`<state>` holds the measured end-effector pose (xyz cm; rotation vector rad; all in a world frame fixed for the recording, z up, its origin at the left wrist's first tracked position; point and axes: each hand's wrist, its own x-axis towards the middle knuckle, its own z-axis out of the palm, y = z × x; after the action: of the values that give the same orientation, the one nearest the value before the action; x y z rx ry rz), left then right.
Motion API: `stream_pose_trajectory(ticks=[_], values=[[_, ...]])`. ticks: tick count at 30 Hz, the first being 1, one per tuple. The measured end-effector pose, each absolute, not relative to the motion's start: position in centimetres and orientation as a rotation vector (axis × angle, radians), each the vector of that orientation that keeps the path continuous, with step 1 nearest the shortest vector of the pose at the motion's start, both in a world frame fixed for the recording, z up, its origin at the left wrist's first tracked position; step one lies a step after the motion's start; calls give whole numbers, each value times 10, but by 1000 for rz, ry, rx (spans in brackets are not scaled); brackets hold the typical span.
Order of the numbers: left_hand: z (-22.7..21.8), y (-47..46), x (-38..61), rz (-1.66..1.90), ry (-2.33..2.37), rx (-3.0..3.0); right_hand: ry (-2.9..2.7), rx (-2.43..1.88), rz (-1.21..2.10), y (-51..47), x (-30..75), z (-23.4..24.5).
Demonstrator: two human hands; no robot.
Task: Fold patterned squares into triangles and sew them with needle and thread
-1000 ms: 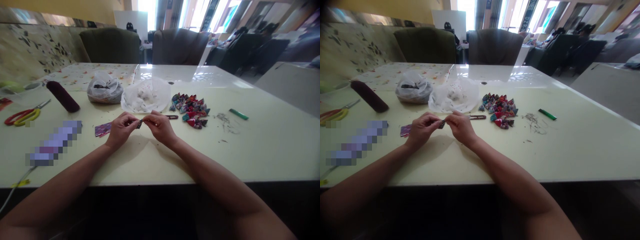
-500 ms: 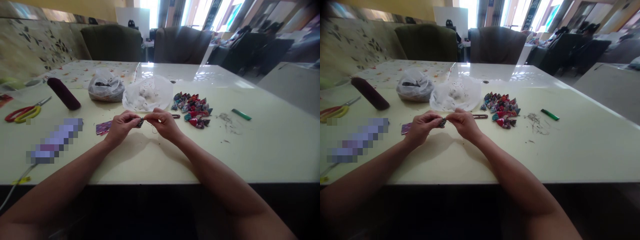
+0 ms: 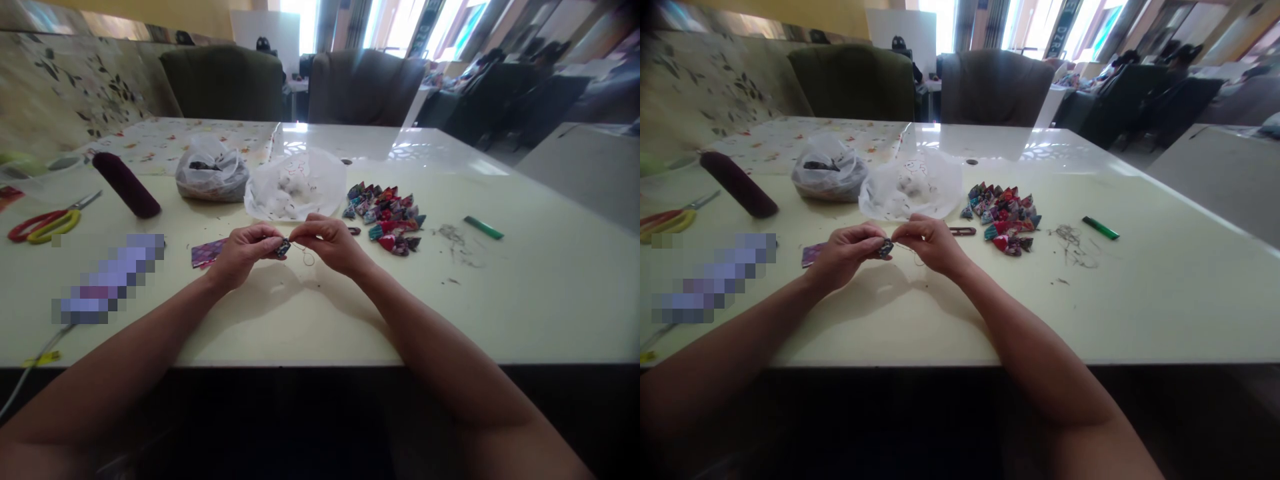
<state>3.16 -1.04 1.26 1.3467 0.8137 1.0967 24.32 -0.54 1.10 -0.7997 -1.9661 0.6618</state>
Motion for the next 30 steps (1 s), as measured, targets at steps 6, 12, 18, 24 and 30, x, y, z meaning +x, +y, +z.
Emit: stream_pose_trajectory(ticks=[6,12,18,24,30], values=[[15,-12,32,1002,797,1259,-1939,-757,726,-4,243,7],[13,-10,31,961,781,1283,-1938,-751,708,-4,240,3],[7,-9,30,1008,773,1356,-1908,-814,632,-14,231,10],[5,-8,32,1071,780,1400,-1908,-850,530,-21,224,11],[3,-11,34,1111,818,1551,-2011,-827,352,-22,220,6]])
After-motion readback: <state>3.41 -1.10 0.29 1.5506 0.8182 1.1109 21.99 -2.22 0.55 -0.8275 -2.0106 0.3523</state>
